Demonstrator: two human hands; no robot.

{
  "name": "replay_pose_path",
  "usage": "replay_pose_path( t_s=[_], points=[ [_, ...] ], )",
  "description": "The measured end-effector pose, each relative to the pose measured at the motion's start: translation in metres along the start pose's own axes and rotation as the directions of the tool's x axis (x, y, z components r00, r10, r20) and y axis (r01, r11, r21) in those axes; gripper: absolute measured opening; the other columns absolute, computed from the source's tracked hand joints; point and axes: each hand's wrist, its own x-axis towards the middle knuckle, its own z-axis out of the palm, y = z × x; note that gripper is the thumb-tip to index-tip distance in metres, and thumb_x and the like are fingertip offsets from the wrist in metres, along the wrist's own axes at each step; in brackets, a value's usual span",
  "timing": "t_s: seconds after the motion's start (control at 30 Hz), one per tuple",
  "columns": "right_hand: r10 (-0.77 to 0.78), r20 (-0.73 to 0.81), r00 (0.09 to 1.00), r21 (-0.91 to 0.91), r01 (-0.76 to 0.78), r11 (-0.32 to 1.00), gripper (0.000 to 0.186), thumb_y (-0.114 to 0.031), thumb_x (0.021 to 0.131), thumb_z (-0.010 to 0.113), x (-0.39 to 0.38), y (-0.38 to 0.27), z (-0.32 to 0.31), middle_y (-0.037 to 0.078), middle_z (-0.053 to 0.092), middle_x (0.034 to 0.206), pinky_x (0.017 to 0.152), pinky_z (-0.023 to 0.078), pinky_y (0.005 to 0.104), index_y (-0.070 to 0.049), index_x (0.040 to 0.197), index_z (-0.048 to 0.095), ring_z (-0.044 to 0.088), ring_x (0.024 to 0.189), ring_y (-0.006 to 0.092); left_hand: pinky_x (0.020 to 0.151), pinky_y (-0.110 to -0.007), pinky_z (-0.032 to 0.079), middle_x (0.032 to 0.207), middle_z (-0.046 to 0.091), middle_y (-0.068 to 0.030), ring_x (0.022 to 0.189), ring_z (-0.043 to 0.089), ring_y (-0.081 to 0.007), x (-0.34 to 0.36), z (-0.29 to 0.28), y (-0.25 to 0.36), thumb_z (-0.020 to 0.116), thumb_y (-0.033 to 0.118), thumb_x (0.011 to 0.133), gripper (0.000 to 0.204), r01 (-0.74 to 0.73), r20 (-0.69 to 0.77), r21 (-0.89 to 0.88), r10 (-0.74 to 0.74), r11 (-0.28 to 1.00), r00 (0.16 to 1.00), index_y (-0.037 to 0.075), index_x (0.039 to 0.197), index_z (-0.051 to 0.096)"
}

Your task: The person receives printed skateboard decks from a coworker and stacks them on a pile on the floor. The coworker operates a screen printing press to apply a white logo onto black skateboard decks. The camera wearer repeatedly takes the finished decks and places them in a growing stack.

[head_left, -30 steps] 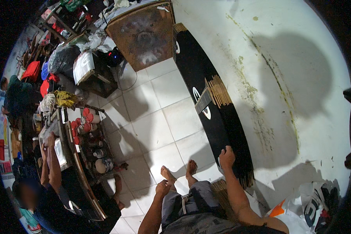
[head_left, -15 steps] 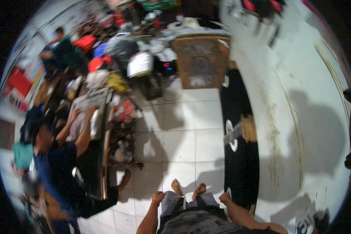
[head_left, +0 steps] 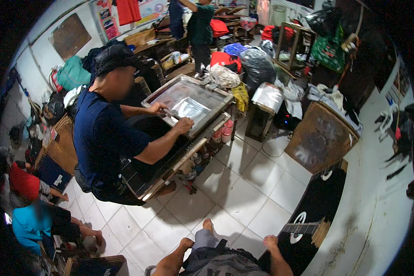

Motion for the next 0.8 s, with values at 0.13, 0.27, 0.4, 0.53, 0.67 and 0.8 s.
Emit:
replay_pose_path(
  t_s=[0.13,0.27,0.4,0.53,0.67,0.8],
  points=[
    [-0.028,0.166,0.986,0.082,0.014,0.996,0.02,-0.011,0.069,0.067,-0.013,-0.052,0.085,0.012,0.061,0.07,0.049,0.049,0.0306,0.001,0.082,0.058,0.059,0.057,0.0191,0.071,-0.031,0.049,0.089,0.066,-0.0059,0.073,0.064,-0.0196,0.033,-0.033,-0.016,0.052,0.04,0.08,0.033,0.038,0.059,-0.267,-0.023,0.963,0.998,0.012,0.09,0.067],
    [0.032,-0.013,0.999,-0.353,-0.035,0.935,0.015,-0.004,0.069,0.059,-0.006,-0.096,0.166,0.012,0.061,0.069,0.049,0.048,0.0306,0.002,0.083,0.058,0.059,0.055,0.0195,0.07,-0.033,0.048,0.082,0.066,-0.0069,0.071,0.063,-0.0208,0.067,-0.077,-0.029,0.058,0.037,0.075,0.031,-0.104,-0.161,-0.243,0.065,0.964,0.985,0.009,0.08,0.067],
    [0.061,0.004,0.998,-0.353,-0.056,0.934,0.011,-0.001,0.07,0.058,-0.005,-0.12,0.206,0.009,0.06,0.067,0.045,0.045,0.0269,0.0,0.081,0.057,0.058,0.055,0.0168,0.064,-0.033,0.048,0.072,0.065,-0.0093,0.066,0.061,-0.0191,0.066,-0.118,-0.027,0.064,0.03,0.071,0.025,0.056,-0.18,-0.656,-0.228,0.753,0.957,0.006,0.076,0.068],
    [0.093,-0.019,0.995,-0.455,-0.091,0.886,0.01,0.0,0.07,0.057,0.012,-0.117,0.195,0.011,0.059,0.067,0.045,0.044,0.0274,0.001,0.081,0.057,0.058,0.056,0.0185,0.059,-0.033,0.047,0.069,0.064,-0.0105,0.063,0.06,-0.0189,0.047,-0.131,-0.017,0.066,0.023,0.069,0.021,0.05,-0.18,-0.79,-0.309,0.611,0.934,0.003,0.077,0.068],
    [0.145,0.159,0.977,-0.083,-0.133,0.988,0.01,0.001,0.07,0.059,0.032,-0.092,0.148,0.013,0.059,0.067,0.043,0.044,0.0293,0.001,0.079,0.057,0.058,0.053,0.0208,0.052,-0.03,0.045,0.074,0.064,-0.0082,0.065,0.06,-0.0167,0.046,-0.11,-0.011,0.064,0.025,0.074,0.023,0.051,-0.14,-0.747,-0.232,0.663,0.963,0.003,0.082,0.066],
    [0.14,0.279,0.95,-0.429,-0.006,0.903,0.004,0.0,0.072,0.061,0.043,-0.089,0.115,0.013,0.058,0.063,0.04,0.044,0.0312,0.003,0.074,0.058,0.057,0.049,0.0215,0.05,-0.03,0.044,0.08,0.064,-0.0074,0.067,0.06,-0.0167,0.047,-0.065,-0.003,0.063,0.03,0.078,0.028,0.059,-0.122,-0.513,-0.141,0.856,0.982,0.002,0.084,0.064]
  ],
)
